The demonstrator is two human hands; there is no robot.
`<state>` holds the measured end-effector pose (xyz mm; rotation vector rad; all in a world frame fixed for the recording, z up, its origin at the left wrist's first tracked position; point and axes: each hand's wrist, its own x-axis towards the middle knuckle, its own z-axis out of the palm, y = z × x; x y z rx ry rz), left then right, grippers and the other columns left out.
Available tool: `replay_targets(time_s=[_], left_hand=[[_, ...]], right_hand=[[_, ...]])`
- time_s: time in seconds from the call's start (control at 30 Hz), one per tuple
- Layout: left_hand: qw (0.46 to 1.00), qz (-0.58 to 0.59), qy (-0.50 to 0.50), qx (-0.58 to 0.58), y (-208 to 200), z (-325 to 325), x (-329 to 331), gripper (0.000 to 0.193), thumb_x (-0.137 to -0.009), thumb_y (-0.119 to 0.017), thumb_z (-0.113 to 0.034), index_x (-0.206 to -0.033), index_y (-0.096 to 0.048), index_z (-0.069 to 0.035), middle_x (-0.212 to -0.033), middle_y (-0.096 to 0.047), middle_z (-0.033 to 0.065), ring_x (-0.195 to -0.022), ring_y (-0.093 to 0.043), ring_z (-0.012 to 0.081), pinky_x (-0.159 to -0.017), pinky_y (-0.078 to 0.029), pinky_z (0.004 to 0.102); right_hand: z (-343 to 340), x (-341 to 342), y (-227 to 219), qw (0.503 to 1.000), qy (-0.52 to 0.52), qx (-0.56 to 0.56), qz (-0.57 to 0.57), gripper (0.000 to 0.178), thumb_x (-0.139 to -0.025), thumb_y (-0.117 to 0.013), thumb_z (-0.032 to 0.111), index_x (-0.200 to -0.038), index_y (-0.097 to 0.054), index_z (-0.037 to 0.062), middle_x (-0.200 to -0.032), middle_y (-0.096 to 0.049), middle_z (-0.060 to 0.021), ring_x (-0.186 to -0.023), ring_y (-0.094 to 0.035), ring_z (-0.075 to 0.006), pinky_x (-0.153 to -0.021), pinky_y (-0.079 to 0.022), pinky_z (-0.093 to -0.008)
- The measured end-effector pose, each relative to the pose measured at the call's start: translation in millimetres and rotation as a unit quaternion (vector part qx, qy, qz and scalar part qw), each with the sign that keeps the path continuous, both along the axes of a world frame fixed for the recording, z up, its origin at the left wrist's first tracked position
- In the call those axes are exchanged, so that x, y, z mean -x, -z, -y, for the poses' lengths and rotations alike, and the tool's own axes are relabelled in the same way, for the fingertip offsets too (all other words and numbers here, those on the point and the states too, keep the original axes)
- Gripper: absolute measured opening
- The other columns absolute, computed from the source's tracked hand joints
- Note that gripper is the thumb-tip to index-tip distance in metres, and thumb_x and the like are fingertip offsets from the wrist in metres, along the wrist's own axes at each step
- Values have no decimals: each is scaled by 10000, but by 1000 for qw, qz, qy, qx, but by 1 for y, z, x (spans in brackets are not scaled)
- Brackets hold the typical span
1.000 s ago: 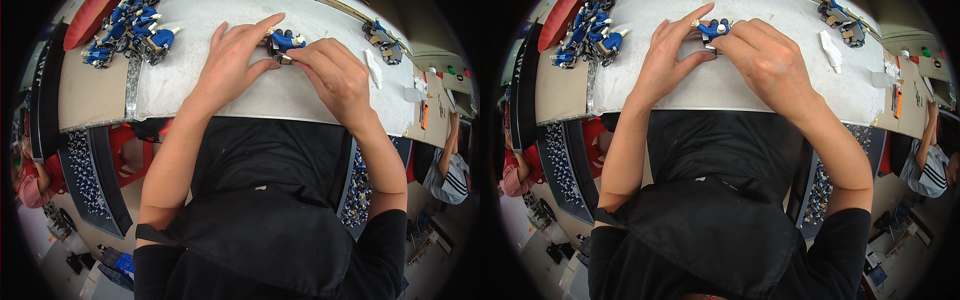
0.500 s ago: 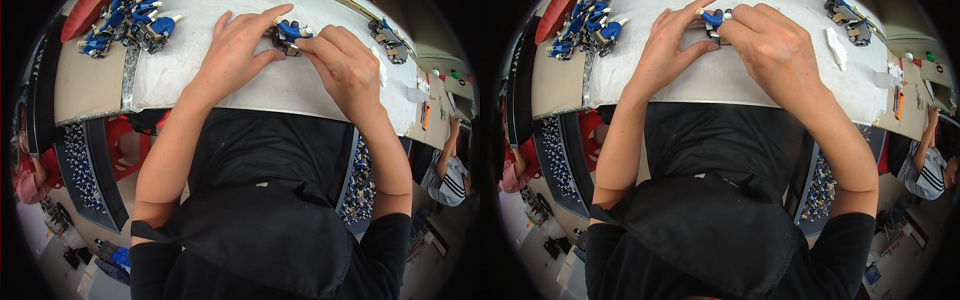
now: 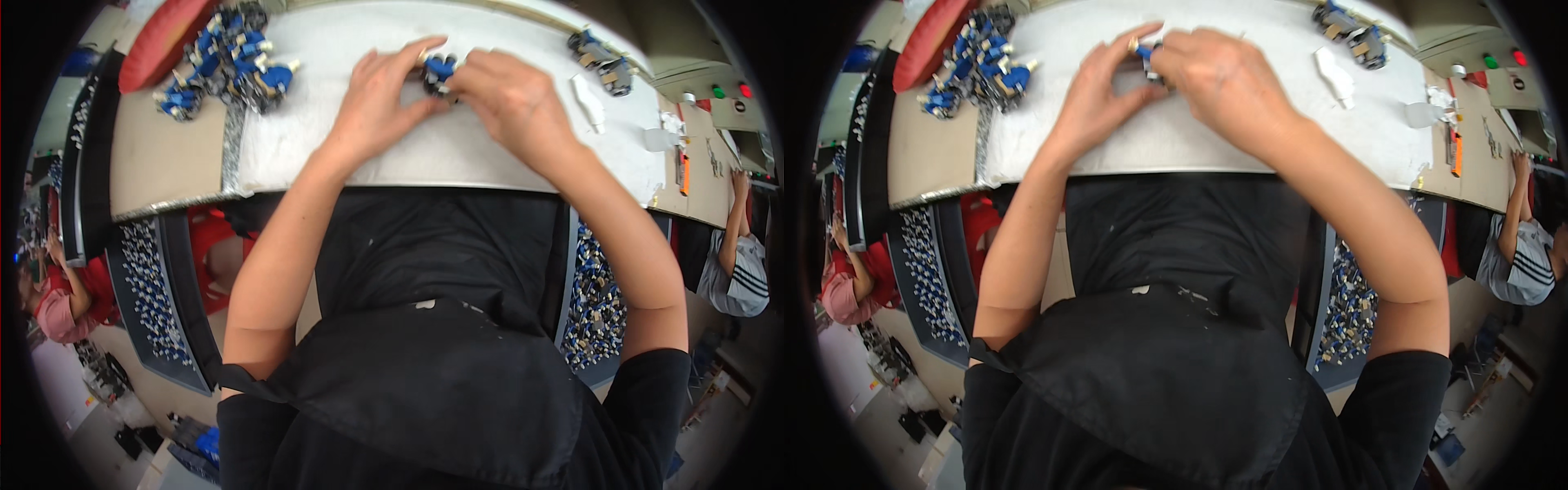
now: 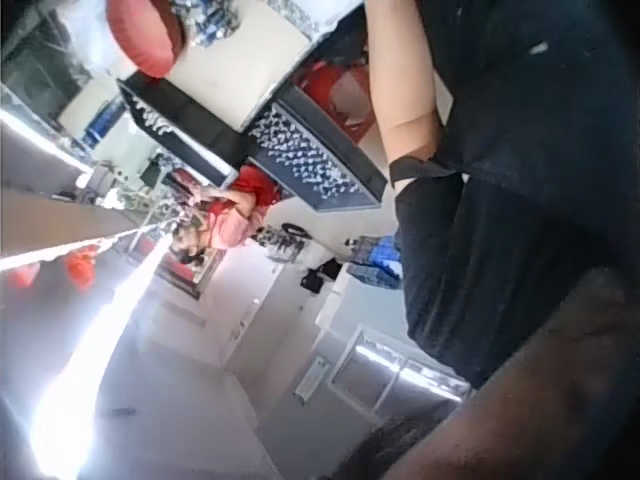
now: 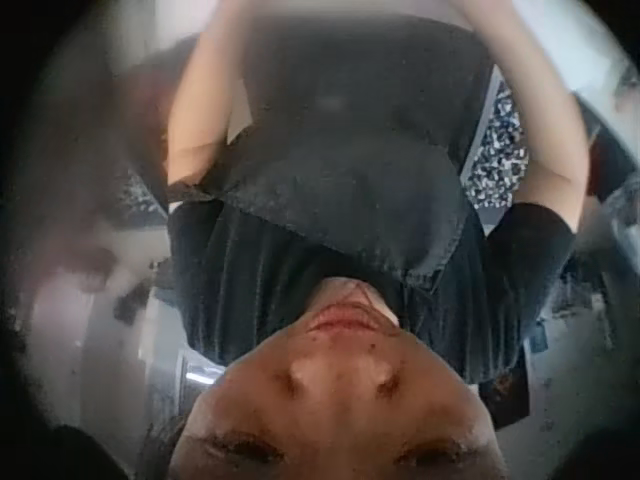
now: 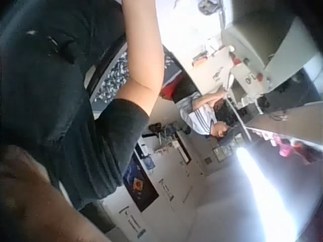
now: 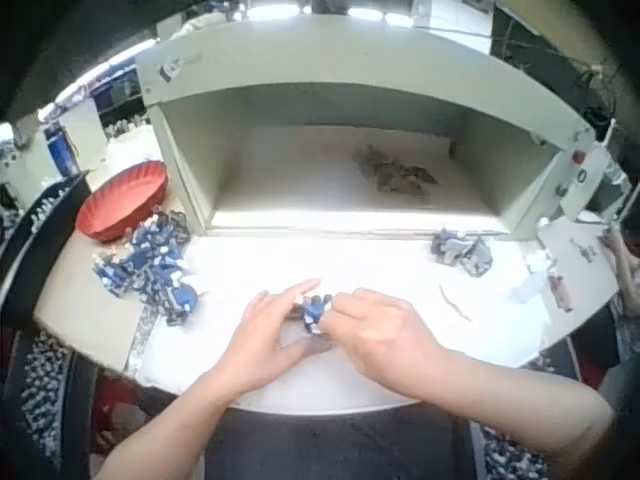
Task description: The person assembles toy figurines by applying glue from a squeeze bottle onto the figures and attaching plastic components to them by hand.
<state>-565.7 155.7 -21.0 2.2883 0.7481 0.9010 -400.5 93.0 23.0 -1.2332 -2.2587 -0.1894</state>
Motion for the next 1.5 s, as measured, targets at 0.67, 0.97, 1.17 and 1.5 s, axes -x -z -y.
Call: replay_targets(time_s=[0.67, 0.97, 1.17, 1.5], left_hand=[[736, 225, 121, 627, -34, 87, -25, 447, -918, -449, -217, -1278, -245, -50, -1112, -435, 96, -985, -518, 169, -840, -441, 291], [705, 219, 119, 665, -31, 95, -21, 376, -936, -400, -225, -1233, -235, -62, -1109, -424, 102, -1033, -494, 175, -838, -448, 310], [771, 352, 186, 496, -8, 103, -8, 850, -810, -632, -246, -1378, -35, -38, -1302, -334, 160, -1226, -342, 239, -956, -343, 322], [895, 127, 226, 362, 3, 112, 35, 818, -694, -721, -130, -1349, -251, 12, -1391, -292, 160, -1273, -307, 236, -1002, -283, 328]], right_hand=[[67, -8, -3, 968, 12, 92, -233, 592, -568, -703, 26, -1131, -526, 71, -1013, -580, -121, -928, -572, -290, -750, -498, -345], [73, -8, 10, 966, 0, 104, -238, 559, -582, -691, 35, -1117, -529, 46, -1016, -590, -128, -906, -583, -297, -742, -497, -353], [82, -3, 7, 932, 51, 164, -320, 629, -600, -753, 129, -1161, -480, 49, -1082, -548, -108, -926, -549, -261, -743, -482, -331], [126, 14, 9, 743, 18, 371, -556, 508, -759, -676, 224, -1148, -435, 6, -1004, -535, -110, -781, -538, -165, -615, -428, -232]])
